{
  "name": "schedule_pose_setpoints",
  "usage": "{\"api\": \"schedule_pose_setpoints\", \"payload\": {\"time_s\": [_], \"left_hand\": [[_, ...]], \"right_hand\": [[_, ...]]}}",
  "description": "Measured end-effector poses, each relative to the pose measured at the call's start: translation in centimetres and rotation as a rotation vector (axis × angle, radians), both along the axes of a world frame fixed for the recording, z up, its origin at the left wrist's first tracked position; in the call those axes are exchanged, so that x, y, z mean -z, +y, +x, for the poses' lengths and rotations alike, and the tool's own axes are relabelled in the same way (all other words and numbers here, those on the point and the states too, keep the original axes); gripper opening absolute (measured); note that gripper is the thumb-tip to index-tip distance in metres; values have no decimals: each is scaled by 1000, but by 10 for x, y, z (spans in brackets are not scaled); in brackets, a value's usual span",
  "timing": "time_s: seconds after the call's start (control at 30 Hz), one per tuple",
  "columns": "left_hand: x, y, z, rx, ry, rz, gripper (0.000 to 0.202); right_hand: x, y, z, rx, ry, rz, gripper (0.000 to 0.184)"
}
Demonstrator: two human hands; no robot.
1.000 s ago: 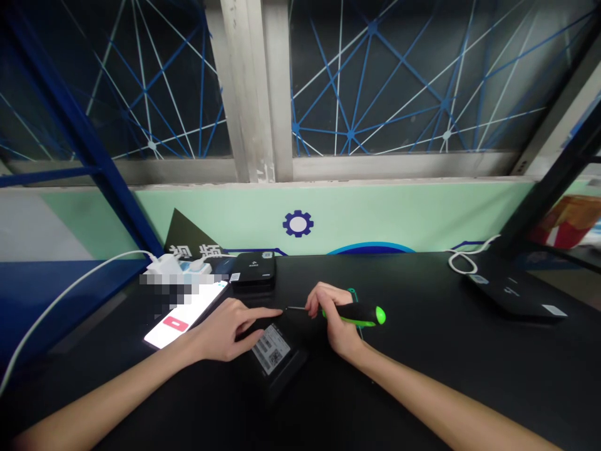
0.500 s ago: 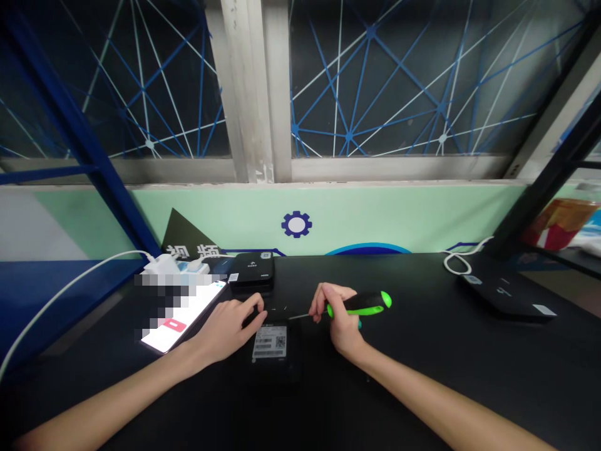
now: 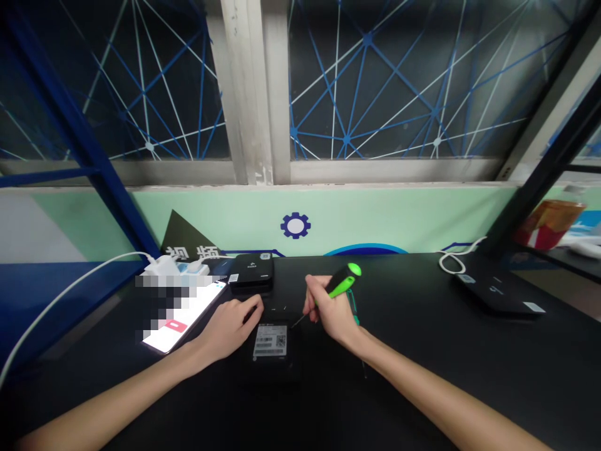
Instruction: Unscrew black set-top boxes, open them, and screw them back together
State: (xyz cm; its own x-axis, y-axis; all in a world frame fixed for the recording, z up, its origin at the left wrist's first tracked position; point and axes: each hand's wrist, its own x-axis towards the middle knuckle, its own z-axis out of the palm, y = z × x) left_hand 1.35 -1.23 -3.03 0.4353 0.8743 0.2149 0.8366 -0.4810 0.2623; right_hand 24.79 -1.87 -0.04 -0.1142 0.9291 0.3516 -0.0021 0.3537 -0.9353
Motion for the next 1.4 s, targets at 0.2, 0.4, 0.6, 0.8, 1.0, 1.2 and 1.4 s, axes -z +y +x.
{"api": "schedule_pose_setpoints", "payload": {"time_s": [0.2, 0.4, 0.6, 0.8, 1.0, 1.2, 1.4], "left_hand": [[0, 1, -1, -11, 58, 14, 27], [0, 1, -1, -2, 78, 34, 28], [2, 1, -2, 2, 70, 47, 26], [0, -1, -2, 10, 57, 24, 26], [-2, -1, -1, 2, 53, 18, 26], [-2, -1, -1, 7, 55, 14, 25], [0, 0, -2, 9, 59, 29, 24]], "right_hand": [[-22, 6, -25, -7, -402, -55, 53], [-20, 9, -46, 34, -485, 171, 51], [-16, -1, -17, -112, -492, 102, 37], [-18, -12, 32, 311, -1238, 405, 23], [-2, -12, 51, 552, -1705, 76, 44], [4, 0, 40, 315, -1555, 290, 29], [15, 25, 19, 68, -1282, 572, 11]]}}
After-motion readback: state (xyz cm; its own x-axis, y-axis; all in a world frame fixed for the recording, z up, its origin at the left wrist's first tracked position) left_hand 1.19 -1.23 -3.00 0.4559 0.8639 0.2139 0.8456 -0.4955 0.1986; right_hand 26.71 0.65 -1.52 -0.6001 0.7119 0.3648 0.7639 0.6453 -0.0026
